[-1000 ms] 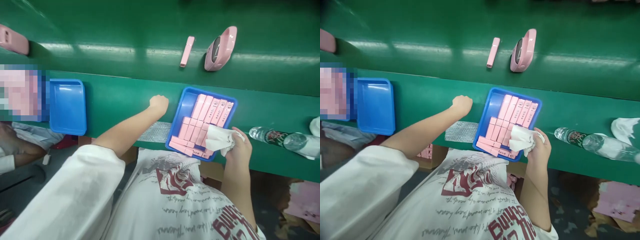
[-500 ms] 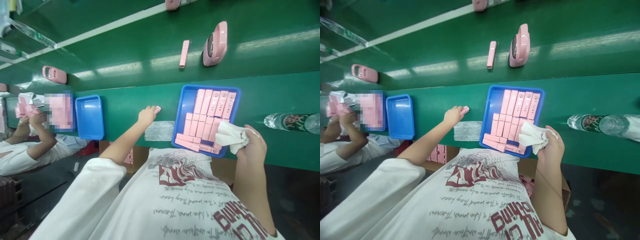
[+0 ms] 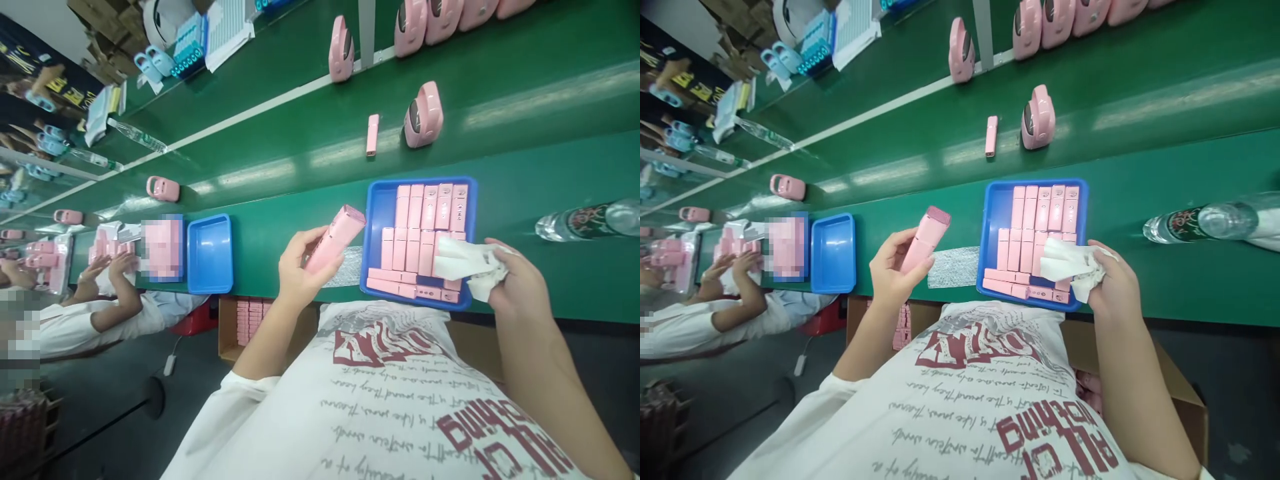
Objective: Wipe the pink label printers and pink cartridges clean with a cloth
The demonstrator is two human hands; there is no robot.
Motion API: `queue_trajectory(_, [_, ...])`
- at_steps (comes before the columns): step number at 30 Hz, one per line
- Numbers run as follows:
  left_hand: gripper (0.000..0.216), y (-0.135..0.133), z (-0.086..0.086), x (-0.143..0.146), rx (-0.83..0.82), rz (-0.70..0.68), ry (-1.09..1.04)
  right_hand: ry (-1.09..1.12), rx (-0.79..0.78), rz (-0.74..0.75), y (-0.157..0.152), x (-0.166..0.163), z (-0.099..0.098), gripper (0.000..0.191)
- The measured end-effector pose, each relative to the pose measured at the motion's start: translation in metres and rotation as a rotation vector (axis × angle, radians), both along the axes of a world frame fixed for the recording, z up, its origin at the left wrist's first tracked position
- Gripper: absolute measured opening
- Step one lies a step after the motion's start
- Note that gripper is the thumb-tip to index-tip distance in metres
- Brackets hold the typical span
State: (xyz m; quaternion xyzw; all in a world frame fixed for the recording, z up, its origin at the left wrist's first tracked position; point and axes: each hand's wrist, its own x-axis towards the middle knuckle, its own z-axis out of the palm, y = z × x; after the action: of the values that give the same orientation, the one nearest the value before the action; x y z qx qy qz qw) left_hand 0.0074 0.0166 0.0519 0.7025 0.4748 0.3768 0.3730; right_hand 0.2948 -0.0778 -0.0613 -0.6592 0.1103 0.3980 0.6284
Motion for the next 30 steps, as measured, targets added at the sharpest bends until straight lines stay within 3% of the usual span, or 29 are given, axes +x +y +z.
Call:
queue_trajectory(6, [0.033, -0.004, 0.010, 0.012, -0.501, -0.071, -0.498, 0.057, 0.016, 0.087, -0.009, -0.009, -0.007, 0.021])
queue_trajectory(10, [0.041, -0.006, 0.015, 0.017, -0.808, -0.130, -0.676, 0.068, -0.008, 0.021, -0.012, -0.010, -0.013, 0.020])
queue_trajectory(14, [0.052, -0.008, 0.017, 0.017, -0.892, -0.210, -0.735, 0.086, 0.000, 0.023, -0.015, -0.010, -0.015, 0.023])
queue_trajectory(21, [0.043, -0.007, 0.016, 0.019, -1.007, -0.228, -0.789, 0.127, -0.010, 0.114, -0.009, -0.021, -0.005, 0.025])
queue_trajectory(26, [0.050, -0.008, 0.014, 0.026, -1.034, -0.274, -0.844, 0.075, 0.161, 0.122, 0.010, -0.045, 0.029, 0.028])
queue_trajectory(30, [0.070, -0.014, 0.009, 0.036, -1.003, -0.268, -0.780, -0.273, 0.444, 0.249, 0.025, -0.077, 0.080, 0.038])
